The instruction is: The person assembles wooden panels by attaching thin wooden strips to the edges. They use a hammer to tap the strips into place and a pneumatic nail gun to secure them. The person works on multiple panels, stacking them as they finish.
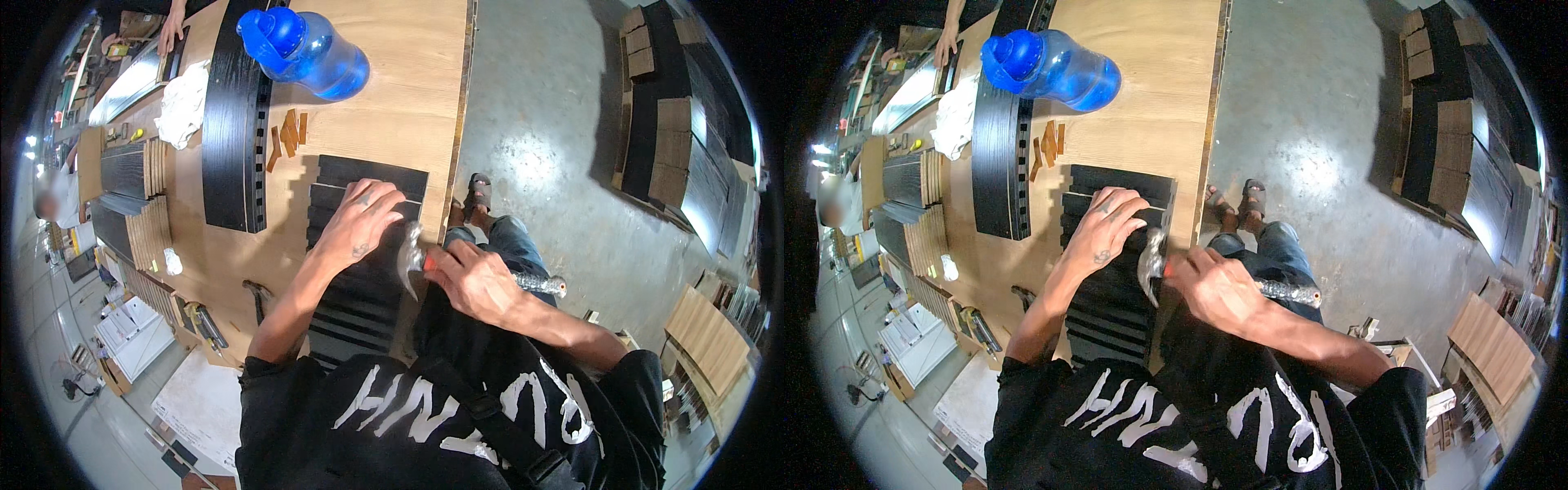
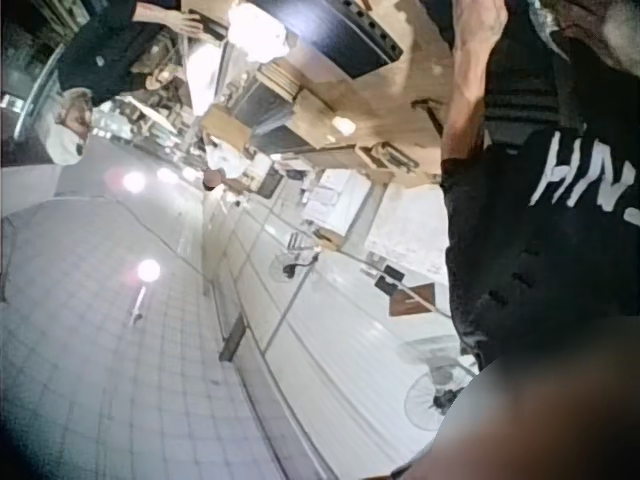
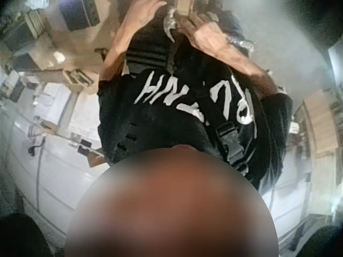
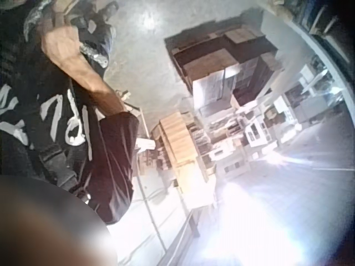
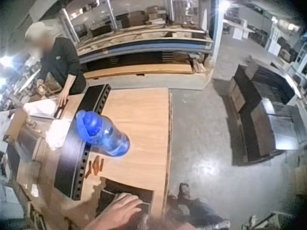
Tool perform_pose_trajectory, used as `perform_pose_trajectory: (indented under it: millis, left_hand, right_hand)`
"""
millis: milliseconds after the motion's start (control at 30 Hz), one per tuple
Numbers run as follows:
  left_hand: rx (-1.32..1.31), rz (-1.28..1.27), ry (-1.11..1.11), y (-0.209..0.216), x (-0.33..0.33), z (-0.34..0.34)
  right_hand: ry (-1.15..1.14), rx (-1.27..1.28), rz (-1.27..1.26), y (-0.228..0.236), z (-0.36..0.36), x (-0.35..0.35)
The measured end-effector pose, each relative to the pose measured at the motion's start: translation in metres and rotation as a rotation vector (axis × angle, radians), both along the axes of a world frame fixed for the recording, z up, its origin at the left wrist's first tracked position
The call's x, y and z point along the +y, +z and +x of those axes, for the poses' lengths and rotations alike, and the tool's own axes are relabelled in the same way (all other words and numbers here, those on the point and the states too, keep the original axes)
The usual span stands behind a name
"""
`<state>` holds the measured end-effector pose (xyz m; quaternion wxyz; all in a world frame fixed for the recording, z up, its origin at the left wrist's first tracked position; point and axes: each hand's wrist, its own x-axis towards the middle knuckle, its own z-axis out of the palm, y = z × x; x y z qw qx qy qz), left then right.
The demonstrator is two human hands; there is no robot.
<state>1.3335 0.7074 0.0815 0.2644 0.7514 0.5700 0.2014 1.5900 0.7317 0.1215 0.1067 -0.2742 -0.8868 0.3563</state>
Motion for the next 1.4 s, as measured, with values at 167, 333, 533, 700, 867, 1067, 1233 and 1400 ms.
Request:
perform_pose_trajectory:
  millis: [167,333,533,700,867,1067,1233,1400]
  left_hand:
    - [0.008,0.014,-0.01,0.002,-0.002,0.0]
    - [0.018,0.013,0.006,0.002,-0.001,0.001]
    - [0.044,0.005,-0.006,0.006,0.0,0.002]
    - [0.172,-0.061,-0.09,0.019,0.005,0.019]
    - [0.217,-0.007,-0.06,0.021,0.005,0.022]
    - [0.221,0.002,-0.004,0.016,0.001,0.005]
    - [0.236,-0.103,-0.075,0.01,0.002,0.003]
    - [0.175,-0.159,-0.076,0.022,0.013,0.021]
  right_hand:
    - [0.043,0.045,-0.027,0.001,-0.001,-0.003]
    - [-0.015,-0.055,0.051,-0.002,-0.005,-0.006]
    - [-0.126,0.009,0.056,-0.006,-0.002,0.008]
    - [-0.147,0.062,-0.084,0.013,0.015,0.008]
    - [-0.237,0.054,-0.175,0.014,0.028,0.0]
    - [-0.304,0.014,-0.24,0.006,0.04,0.004]
    - [-0.364,-0.06,-0.349,0.005,0.04,0.008]
    - [-0.396,-0.033,-0.349,0.001,0.038,0.008]
